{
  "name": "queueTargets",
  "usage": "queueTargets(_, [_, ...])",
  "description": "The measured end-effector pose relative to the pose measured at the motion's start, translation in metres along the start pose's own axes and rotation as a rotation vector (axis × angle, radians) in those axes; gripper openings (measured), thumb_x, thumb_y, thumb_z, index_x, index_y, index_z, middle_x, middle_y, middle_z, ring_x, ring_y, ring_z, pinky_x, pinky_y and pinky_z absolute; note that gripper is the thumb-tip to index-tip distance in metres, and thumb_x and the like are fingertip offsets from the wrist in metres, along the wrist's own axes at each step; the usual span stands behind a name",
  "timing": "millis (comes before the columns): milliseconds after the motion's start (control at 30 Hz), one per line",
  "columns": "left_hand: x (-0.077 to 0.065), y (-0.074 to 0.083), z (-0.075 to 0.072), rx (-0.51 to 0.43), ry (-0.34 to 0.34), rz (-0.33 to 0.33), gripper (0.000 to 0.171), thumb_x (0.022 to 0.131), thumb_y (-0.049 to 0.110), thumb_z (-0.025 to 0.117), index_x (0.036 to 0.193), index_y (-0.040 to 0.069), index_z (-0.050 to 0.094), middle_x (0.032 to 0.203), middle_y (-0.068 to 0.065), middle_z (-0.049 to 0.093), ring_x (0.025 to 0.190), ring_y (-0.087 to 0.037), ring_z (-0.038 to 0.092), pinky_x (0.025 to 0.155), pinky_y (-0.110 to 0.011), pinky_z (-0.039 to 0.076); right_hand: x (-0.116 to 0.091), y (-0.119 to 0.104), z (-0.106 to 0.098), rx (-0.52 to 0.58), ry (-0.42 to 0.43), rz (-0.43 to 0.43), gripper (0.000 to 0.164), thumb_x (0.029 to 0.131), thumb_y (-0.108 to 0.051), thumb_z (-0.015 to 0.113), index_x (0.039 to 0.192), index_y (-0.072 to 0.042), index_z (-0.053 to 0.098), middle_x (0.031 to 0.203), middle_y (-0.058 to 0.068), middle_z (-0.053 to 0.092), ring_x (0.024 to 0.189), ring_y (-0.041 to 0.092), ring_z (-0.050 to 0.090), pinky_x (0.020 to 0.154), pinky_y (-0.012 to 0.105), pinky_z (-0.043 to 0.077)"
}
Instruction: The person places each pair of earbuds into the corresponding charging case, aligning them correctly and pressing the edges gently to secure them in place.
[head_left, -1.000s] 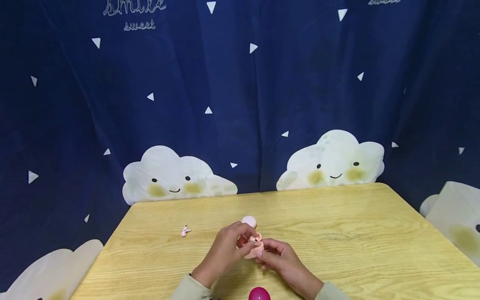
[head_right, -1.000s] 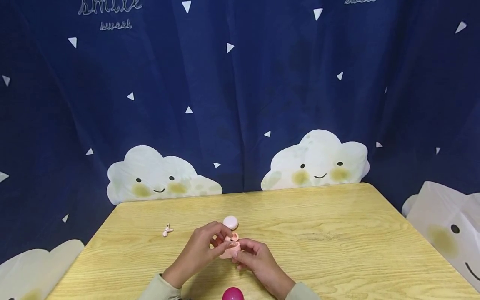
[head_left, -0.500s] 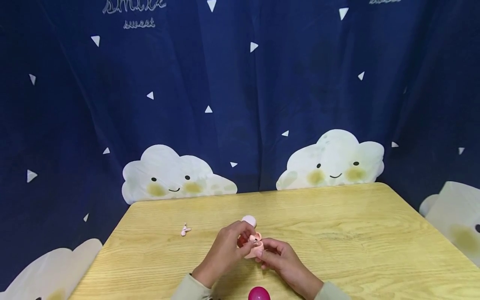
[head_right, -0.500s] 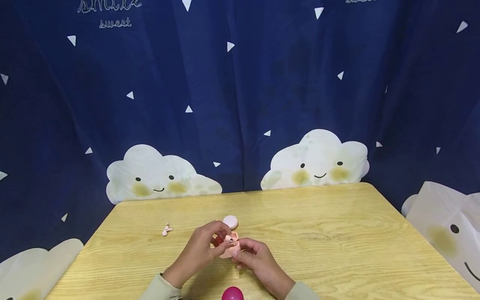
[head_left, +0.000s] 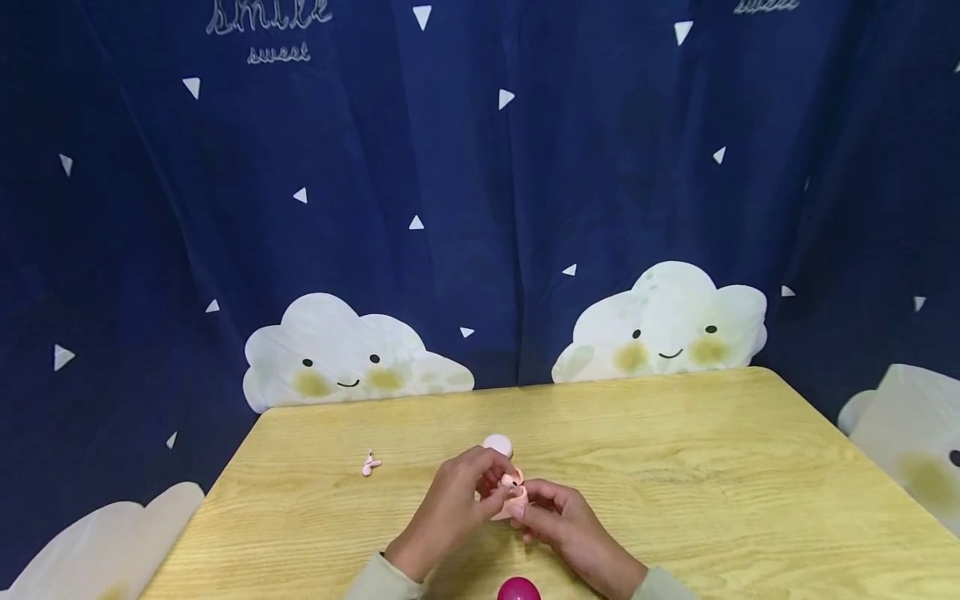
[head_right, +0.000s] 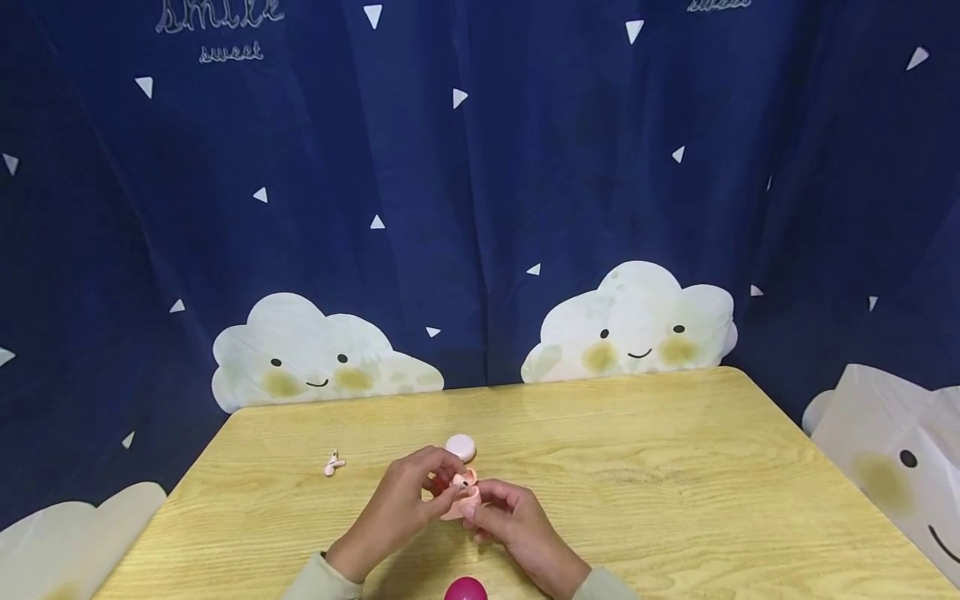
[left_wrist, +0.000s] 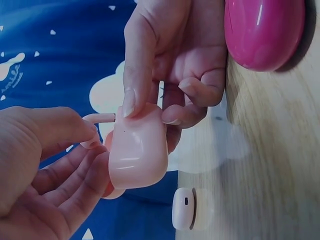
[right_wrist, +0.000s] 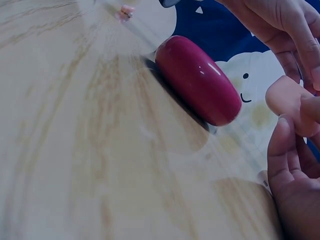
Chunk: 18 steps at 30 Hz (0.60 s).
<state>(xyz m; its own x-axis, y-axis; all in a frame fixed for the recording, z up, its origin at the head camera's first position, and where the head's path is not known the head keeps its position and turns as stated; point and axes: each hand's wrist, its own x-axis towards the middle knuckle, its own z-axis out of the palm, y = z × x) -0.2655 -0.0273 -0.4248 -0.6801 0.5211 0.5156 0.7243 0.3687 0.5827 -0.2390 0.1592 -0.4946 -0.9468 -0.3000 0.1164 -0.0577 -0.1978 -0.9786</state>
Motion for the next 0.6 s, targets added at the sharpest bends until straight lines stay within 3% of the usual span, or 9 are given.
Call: queueTargets(600, [0.0002, 0.0048, 0.0004, 0.042, 0.017, 0.039, 0.015, 0.082, 0.005, 0.076, 0.090, 0.011, 0.065, 0.080, 0.006, 0.060, 0.067, -0.005, 0.056, 0.059, -0.021, 0.052, 0.0016, -0.0006, -0.0004, -0.007, 0.027, 0.015, 0.030, 0.092, -0.012, 0.065, 0.117, 0.003, 0.062, 0.100, 0.007, 0.065, 0.085, 0.013, 0.061, 0.070, 0.027, 0.054])
